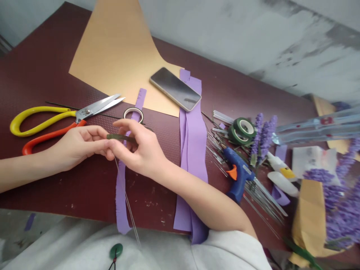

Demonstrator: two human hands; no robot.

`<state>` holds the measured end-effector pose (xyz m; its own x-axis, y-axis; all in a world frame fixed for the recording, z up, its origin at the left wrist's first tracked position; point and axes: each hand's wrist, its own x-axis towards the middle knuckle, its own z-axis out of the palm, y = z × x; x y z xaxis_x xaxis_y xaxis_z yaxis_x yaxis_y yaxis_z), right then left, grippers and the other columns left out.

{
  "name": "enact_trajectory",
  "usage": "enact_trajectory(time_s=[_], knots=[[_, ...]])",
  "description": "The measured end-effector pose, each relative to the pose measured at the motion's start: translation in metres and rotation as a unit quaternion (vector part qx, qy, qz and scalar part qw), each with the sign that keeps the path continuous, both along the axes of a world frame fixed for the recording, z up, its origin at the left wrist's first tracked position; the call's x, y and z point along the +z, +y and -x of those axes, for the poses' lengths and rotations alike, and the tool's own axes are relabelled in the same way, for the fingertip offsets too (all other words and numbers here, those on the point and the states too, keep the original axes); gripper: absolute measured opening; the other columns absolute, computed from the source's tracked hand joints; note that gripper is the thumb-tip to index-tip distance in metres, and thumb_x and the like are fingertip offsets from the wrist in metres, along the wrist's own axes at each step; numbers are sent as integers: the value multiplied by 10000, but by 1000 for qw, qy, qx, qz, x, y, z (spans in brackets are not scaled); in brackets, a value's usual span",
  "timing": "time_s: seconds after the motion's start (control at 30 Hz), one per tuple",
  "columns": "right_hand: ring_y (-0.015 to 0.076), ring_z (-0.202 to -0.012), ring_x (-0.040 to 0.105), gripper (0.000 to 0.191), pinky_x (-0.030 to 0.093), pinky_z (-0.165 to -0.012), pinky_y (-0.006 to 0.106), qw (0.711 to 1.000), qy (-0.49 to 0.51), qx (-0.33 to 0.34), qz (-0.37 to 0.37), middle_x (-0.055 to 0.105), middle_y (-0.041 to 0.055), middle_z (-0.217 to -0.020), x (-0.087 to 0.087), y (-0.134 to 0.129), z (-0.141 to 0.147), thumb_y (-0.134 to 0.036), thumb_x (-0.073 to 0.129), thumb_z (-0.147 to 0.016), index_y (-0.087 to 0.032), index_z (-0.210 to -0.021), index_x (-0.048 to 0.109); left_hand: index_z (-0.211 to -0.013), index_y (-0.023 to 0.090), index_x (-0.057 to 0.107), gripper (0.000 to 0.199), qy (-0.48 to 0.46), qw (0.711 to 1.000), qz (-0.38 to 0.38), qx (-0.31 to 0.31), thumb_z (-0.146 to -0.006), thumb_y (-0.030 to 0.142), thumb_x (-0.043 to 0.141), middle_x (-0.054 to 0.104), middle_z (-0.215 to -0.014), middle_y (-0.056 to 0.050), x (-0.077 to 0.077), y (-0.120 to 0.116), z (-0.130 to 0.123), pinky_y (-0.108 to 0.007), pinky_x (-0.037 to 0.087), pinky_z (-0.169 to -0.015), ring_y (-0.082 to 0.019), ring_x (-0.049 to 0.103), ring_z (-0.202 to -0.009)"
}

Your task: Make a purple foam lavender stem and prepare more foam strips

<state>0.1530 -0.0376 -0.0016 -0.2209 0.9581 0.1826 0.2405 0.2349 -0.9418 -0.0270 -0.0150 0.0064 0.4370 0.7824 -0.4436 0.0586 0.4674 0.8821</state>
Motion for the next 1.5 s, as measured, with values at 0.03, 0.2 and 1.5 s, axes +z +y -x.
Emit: enact_trajectory(time_s=[0.03,0.2,1.5], knots=[[94,-628,514,288,417,-569,256,1000,-19,8,4,601,15,-864,1,-2,2,-368,612,-804,-214,-1038,543,-713,177,595,184,4,1000,3,3,-686,255,759,717,-630,-10,0,0,0,-235,571,-629,-148,690,-604],[90,-640,493,252,403,-578,234,996,-27,18,78,605,-1,-774,-2,-4,8,-403,620,-797,-191,-923,569,-691,182,602,175,-5,1000,6,-1,-669,234,767,707,-601,-8,-1,1,-1,-236,563,-616,-152,684,-588],[5,-313,284,304,244,-293,130,832,255,192,453,379,-110,-394,0,15,-4,-355,733,-713,-138,-630,537,-730,153,720,62,-52,993,-103,-28,-683,178,689,672,-659,-6,-10,11,6,-204,499,-572,-104,609,-572]])
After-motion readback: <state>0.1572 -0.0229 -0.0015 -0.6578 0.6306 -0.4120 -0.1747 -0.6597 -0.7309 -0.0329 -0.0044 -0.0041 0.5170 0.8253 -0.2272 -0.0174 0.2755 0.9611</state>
